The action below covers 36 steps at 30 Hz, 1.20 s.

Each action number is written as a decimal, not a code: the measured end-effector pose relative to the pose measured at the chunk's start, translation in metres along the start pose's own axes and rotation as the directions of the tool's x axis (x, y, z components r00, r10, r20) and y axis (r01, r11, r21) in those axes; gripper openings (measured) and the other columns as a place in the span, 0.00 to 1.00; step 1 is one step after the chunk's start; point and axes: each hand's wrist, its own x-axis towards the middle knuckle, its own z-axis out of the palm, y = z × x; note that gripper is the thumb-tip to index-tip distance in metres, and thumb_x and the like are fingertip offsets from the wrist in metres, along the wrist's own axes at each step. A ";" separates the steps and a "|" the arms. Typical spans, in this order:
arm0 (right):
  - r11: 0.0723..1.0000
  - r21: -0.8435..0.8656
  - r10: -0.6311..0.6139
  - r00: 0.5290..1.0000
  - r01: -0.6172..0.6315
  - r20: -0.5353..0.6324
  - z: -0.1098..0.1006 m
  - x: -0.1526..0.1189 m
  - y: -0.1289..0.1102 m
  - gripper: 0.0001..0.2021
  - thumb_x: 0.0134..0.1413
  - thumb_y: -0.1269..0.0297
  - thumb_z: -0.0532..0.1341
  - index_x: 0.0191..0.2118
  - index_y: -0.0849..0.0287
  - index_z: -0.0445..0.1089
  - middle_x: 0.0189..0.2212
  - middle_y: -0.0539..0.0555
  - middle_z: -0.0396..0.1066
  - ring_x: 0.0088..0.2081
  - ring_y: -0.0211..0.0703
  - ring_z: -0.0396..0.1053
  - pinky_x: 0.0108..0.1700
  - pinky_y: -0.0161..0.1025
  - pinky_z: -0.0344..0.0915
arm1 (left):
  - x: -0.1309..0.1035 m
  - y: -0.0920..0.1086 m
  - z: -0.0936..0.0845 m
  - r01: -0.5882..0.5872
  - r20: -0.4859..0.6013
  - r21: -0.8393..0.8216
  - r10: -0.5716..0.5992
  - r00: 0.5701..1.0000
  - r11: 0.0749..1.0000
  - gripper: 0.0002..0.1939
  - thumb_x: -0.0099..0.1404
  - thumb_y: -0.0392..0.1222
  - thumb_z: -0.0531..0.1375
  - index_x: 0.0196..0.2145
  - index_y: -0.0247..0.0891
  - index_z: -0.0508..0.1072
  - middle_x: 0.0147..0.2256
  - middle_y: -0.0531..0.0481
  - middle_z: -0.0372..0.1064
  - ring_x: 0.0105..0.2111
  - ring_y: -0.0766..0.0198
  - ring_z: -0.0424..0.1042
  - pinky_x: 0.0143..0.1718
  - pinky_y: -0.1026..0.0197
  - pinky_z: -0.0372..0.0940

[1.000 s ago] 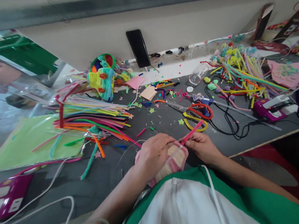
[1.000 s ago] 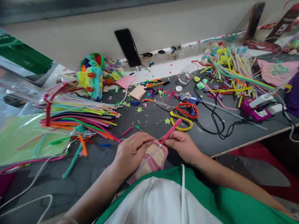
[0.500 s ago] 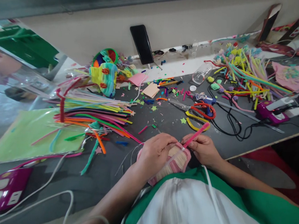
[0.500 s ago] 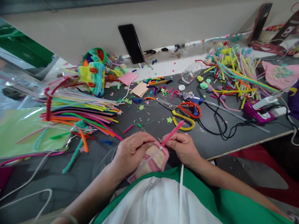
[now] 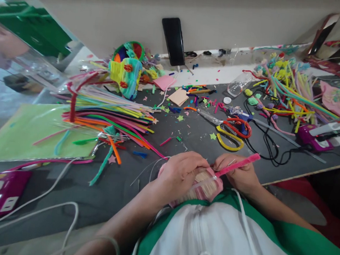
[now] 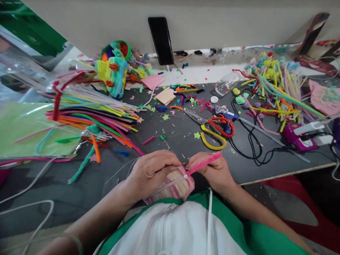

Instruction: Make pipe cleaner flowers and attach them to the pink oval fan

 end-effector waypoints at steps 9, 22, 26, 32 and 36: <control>0.984 -0.157 0.085 0.996 -0.088 -0.028 -0.002 0.003 -0.018 0.08 0.52 0.63 0.63 0.25 0.57 0.74 0.24 0.52 0.72 0.31 0.41 0.69 0.44 0.45 0.67 | -0.010 -0.006 0.007 -0.050 0.029 0.017 0.050 0.998 0.999 0.12 0.60 0.28 0.56 0.41 0.37 0.72 0.37 0.49 0.74 0.41 0.65 0.71 0.45 0.62 0.67; 0.823 -0.267 0.568 0.730 -0.501 0.381 -0.025 0.038 -0.043 0.11 0.48 0.61 0.65 0.26 0.65 0.72 0.24 0.52 0.70 0.29 0.37 0.66 0.32 0.34 0.62 | -0.001 0.002 0.007 -0.117 0.042 0.022 0.116 0.992 0.993 0.13 0.60 0.26 0.50 0.37 0.36 0.71 0.34 0.49 0.73 0.35 0.67 0.72 0.39 0.64 0.68; 0.719 -0.240 0.684 0.600 -0.653 0.416 -0.026 0.043 -0.039 0.13 0.45 0.60 0.67 0.26 0.66 0.70 0.21 0.49 0.67 0.24 0.32 0.61 0.27 0.30 0.57 | -0.001 0.003 0.006 -0.111 0.099 0.019 0.109 0.989 0.994 0.13 0.61 0.27 0.50 0.39 0.35 0.71 0.36 0.47 0.73 0.38 0.65 0.72 0.41 0.62 0.68; 0.678 -0.104 0.706 0.605 -0.728 0.369 -0.021 0.036 -0.027 0.15 0.42 0.59 0.69 0.25 0.66 0.68 0.20 0.47 0.65 0.22 0.30 0.60 0.25 0.29 0.55 | -0.001 0.002 0.006 -0.063 0.114 -0.004 0.063 0.992 0.998 0.12 0.62 0.29 0.50 0.38 0.36 0.71 0.36 0.48 0.73 0.37 0.66 0.72 0.41 0.62 0.68; 0.752 -0.093 0.646 0.700 -0.653 0.304 -0.027 0.035 -0.024 0.13 0.44 0.59 0.68 0.28 0.66 0.71 0.21 0.49 0.68 0.23 0.31 0.62 0.27 0.30 0.58 | 0.001 -0.001 0.005 0.002 0.172 0.006 -0.003 0.985 1.000 0.12 0.63 0.30 0.51 0.40 0.36 0.71 0.36 0.48 0.73 0.38 0.64 0.71 0.42 0.61 0.67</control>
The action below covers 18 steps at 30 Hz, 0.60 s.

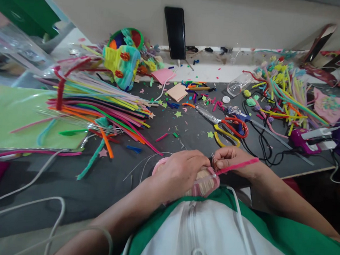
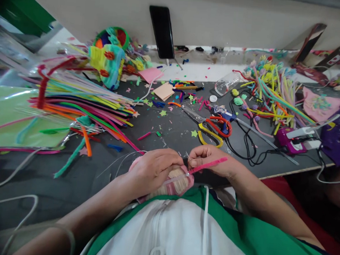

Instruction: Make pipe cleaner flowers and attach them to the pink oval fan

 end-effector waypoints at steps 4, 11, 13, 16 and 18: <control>0.972 -0.162 -0.204 0.953 0.171 -0.223 -0.015 -0.011 -0.024 0.13 0.50 0.58 0.64 0.40 0.60 0.73 0.35 0.54 0.74 0.34 0.39 0.71 0.40 0.37 0.66 | 0.006 -0.002 -0.004 0.041 0.042 0.008 -0.042 0.998 0.999 0.11 0.63 0.30 0.51 0.39 0.36 0.72 0.37 0.48 0.73 0.38 0.63 0.71 0.41 0.61 0.66; 0.472 -0.857 -0.320 0.946 0.207 0.052 -0.003 -0.018 -0.092 0.13 0.47 0.65 0.65 0.41 0.54 0.76 0.48 0.54 0.72 0.50 0.47 0.68 0.52 0.41 0.61 | 0.019 0.004 -0.013 0.021 0.106 0.125 -0.035 0.994 0.992 0.12 0.65 0.31 0.51 0.41 0.35 0.72 0.39 0.47 0.72 0.41 0.62 0.70 0.44 0.59 0.65; 0.428 -0.902 -0.170 0.985 0.055 -0.020 -0.002 -0.007 -0.099 0.18 0.43 0.64 0.66 0.44 0.57 0.74 0.44 0.55 0.74 0.45 0.46 0.70 0.45 0.38 0.64 | 0.022 0.007 -0.016 0.013 0.118 0.185 -0.035 0.992 0.983 0.11 0.66 0.32 0.51 0.42 0.35 0.71 0.39 0.47 0.71 0.41 0.61 0.70 0.44 0.58 0.64; 0.441 -0.895 0.123 0.992 -0.058 -0.004 -0.006 0.009 -0.101 0.15 0.43 0.63 0.65 0.39 0.62 0.75 0.34 0.54 0.76 0.35 0.41 0.72 0.34 0.32 0.63 | 0.024 0.008 -0.019 -0.003 0.125 0.285 -0.035 0.991 0.959 0.12 0.66 0.34 0.50 0.43 0.35 0.71 0.40 0.45 0.70 0.42 0.60 0.69 0.45 0.57 0.64; 0.457 -0.887 0.221 0.974 -0.067 0.041 -0.008 0.018 -0.100 0.12 0.44 0.63 0.63 0.36 0.62 0.76 0.29 0.51 0.76 0.31 0.38 0.70 0.32 0.30 0.62 | 0.024 0.007 -0.021 -0.023 0.139 0.331 -0.025 0.990 0.943 0.12 0.67 0.34 0.49 0.43 0.35 0.71 0.40 0.45 0.70 0.41 0.60 0.69 0.44 0.57 0.64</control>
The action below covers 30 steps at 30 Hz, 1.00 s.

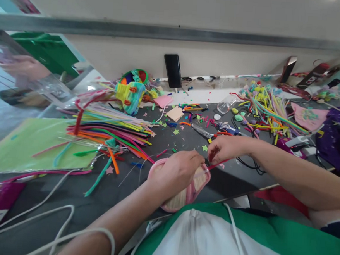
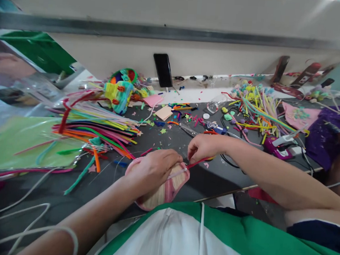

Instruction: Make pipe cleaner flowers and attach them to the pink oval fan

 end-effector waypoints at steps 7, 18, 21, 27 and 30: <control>0.996 0.017 0.089 0.996 -0.089 -0.024 0.004 0.019 0.001 0.09 0.37 0.64 0.65 0.28 0.62 0.77 0.21 0.48 0.73 0.26 0.36 0.68 0.28 0.30 0.59 | 0.005 -0.013 0.004 -0.004 0.003 -0.009 0.004 1.000 1.000 0.12 0.66 0.34 0.49 0.42 0.35 0.71 0.36 0.46 0.69 0.38 0.62 0.69 0.41 0.59 0.64; 0.968 -0.032 0.207 0.867 -0.248 -0.454 0.012 0.033 0.026 0.08 0.41 0.67 0.60 0.27 0.61 0.76 0.21 0.51 0.73 0.24 0.38 0.67 0.25 0.32 0.56 | 0.020 -0.051 0.019 -0.035 -0.212 0.222 0.083 0.974 0.974 0.12 0.65 0.32 0.50 0.38 0.35 0.73 0.62 0.36 0.49 0.63 0.53 0.50 0.61 0.43 0.49; 0.954 -0.071 0.190 0.769 -0.292 -0.610 -0.005 0.027 0.043 0.07 0.42 0.67 0.60 0.26 0.61 0.76 0.22 0.53 0.74 0.26 0.39 0.68 0.27 0.33 0.57 | 0.018 -0.050 0.024 -0.019 -0.306 0.261 0.102 0.946 0.965 0.15 0.64 0.31 0.52 0.45 0.38 0.72 0.62 0.37 0.51 0.64 0.52 0.48 0.62 0.41 0.45; 0.957 0.275 0.264 0.657 -0.090 -0.706 -0.014 0.013 0.056 0.08 0.42 0.64 0.60 0.25 0.63 0.73 0.19 0.52 0.72 0.24 0.38 0.68 0.30 0.33 0.62 | 0.006 -0.021 0.024 -0.118 0.020 0.154 0.116 0.993 0.981 0.21 0.65 0.44 0.54 0.56 0.42 0.64 0.59 0.40 0.58 0.62 0.53 0.52 0.62 0.43 0.45; 0.895 0.435 0.259 0.678 0.100 -0.688 0.001 0.017 0.052 0.07 0.42 0.63 0.61 0.24 0.63 0.70 0.21 0.52 0.72 0.24 0.38 0.68 0.31 0.34 0.63 | 0.000 -0.017 0.028 -0.129 0.168 0.104 0.111 0.980 0.986 0.26 0.65 0.47 0.54 0.60 0.42 0.59 0.58 0.40 0.60 0.61 0.53 0.55 0.62 0.43 0.45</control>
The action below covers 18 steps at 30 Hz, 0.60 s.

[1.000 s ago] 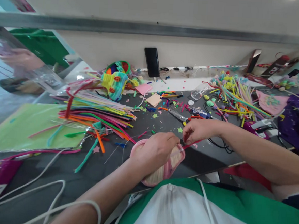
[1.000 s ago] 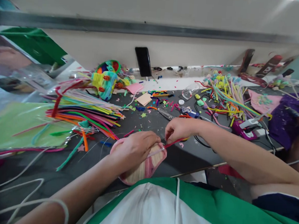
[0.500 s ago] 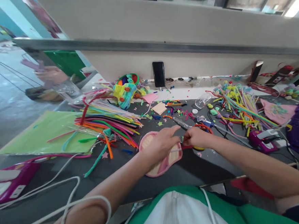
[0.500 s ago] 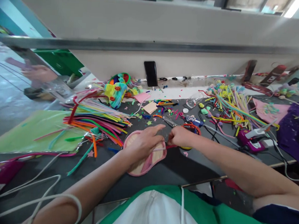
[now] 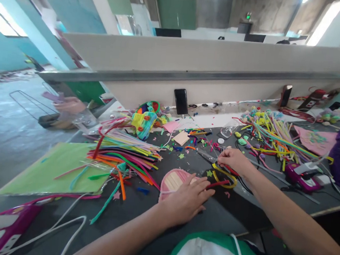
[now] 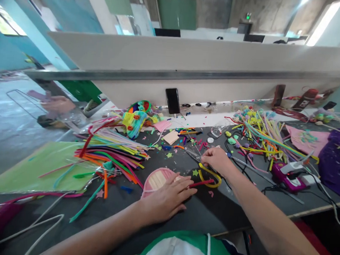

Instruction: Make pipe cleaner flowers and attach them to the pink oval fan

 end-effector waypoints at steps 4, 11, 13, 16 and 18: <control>0.994 0.111 0.015 1.000 -0.018 0.026 0.014 -0.004 0.008 0.09 0.42 0.60 0.61 0.24 0.62 0.69 0.20 0.51 0.71 0.24 0.38 0.66 0.31 0.35 0.62 | -0.006 -0.016 0.002 0.024 0.005 0.057 -0.025 1.000 0.998 0.19 0.66 0.36 0.51 0.54 0.40 0.65 0.54 0.40 0.64 0.58 0.55 0.60 0.61 0.43 0.46; 0.891 -0.451 -0.099 0.993 0.056 -0.071 0.016 -0.008 0.003 0.09 0.49 0.62 0.57 0.28 0.59 0.73 0.25 0.53 0.74 0.28 0.41 0.68 0.30 0.36 0.56 | -0.014 -0.052 -0.041 0.337 -0.623 0.017 -0.253 0.740 0.941 0.16 0.65 0.33 0.50 0.48 0.38 0.71 0.49 0.40 0.67 0.51 0.56 0.66 0.52 0.50 0.62; 0.829 -0.552 -0.139 0.989 0.090 -0.048 0.017 -0.012 -0.001 0.10 0.51 0.62 0.56 0.29 0.57 0.73 0.27 0.53 0.74 0.30 0.41 0.68 0.30 0.36 0.55 | -0.013 -0.065 -0.057 0.454 -0.668 -0.031 -0.356 0.653 0.891 0.16 0.66 0.35 0.51 0.49 0.37 0.71 0.50 0.40 0.66 0.50 0.56 0.66 0.52 0.50 0.62; 0.758 -0.636 -0.193 0.981 0.143 -0.010 0.018 -0.017 -0.006 0.10 0.53 0.64 0.54 0.30 0.57 0.73 0.30 0.54 0.75 0.32 0.42 0.68 0.31 0.36 0.54 | -0.014 -0.085 -0.071 0.495 -0.578 -0.138 -0.476 0.663 0.858 0.18 0.65 0.40 0.52 0.50 0.33 0.71 0.50 0.38 0.68 0.50 0.55 0.67 0.53 0.51 0.61; 0.731 -0.663 -0.221 0.975 0.163 -0.004 0.019 -0.019 -0.006 0.10 0.54 0.65 0.54 0.29 0.57 0.72 0.30 0.54 0.75 0.33 0.42 0.68 0.31 0.36 0.54 | -0.016 -0.093 -0.072 0.492 -0.464 -0.278 -0.564 0.683 0.825 0.18 0.64 0.42 0.54 0.49 0.32 0.73 0.44 0.41 0.72 0.45 0.56 0.71 0.49 0.54 0.64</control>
